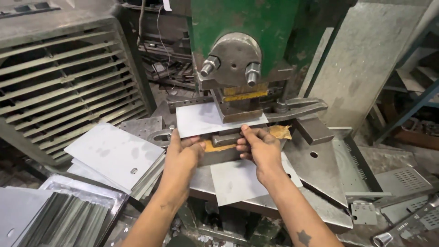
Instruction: Feeding metal plates into a stamping press and stacking the finished parts.
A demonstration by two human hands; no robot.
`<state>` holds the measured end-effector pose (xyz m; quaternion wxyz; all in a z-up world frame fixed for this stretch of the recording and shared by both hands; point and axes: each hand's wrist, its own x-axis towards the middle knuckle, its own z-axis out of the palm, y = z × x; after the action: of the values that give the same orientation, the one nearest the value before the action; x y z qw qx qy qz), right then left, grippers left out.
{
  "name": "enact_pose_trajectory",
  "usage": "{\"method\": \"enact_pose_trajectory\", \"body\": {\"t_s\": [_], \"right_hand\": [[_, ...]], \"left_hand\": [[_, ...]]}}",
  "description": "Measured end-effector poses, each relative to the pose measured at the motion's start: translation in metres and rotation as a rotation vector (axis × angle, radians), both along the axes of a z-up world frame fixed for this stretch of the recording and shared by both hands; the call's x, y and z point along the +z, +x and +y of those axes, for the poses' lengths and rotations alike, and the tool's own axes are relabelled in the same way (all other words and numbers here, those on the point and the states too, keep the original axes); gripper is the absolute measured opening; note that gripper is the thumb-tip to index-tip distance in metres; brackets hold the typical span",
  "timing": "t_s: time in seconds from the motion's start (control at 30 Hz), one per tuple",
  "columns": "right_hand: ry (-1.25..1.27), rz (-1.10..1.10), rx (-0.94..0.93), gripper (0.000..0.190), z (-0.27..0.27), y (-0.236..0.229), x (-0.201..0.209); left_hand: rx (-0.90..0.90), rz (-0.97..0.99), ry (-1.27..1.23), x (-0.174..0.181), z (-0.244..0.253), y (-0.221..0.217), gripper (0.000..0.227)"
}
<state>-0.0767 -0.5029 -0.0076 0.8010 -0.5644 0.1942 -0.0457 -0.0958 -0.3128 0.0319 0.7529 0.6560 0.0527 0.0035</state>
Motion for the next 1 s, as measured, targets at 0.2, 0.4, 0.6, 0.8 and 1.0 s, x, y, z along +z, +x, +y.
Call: {"method": "enact_pose_trajectory", "body": {"t_s": [0.2,0.4,0.6,0.8,1.0], "right_hand": [[-0.01,-0.027,-0.007,0.023,-0.002,-0.002,-0.007],[-0.03,-0.008,0.001,0.024,-0.001,-0.001,-0.005],[-0.025,0.018,-0.002,0.025,0.002,-0.006,0.003],[0.258,0.078,0.066,0.017,0.0,0.007,0.017],[0.356,0.043,0.127,0.016,-0.011,-0.024,0.0]], "left_hand": [[-0.021,0.026,-0.053,0.005,-0.001,-0.005,0.073],[-0.015,0.061,-0.088,0.006,0.003,-0.005,0.088],[0.07,0.069,-0.173,-0.003,0.018,0.016,0.06],[0.042,0.084,-0.225,-0.012,0.03,0.031,0.032],[-0.035,0.186,-0.183,-0.002,0.01,-0.031,0.027]]}}
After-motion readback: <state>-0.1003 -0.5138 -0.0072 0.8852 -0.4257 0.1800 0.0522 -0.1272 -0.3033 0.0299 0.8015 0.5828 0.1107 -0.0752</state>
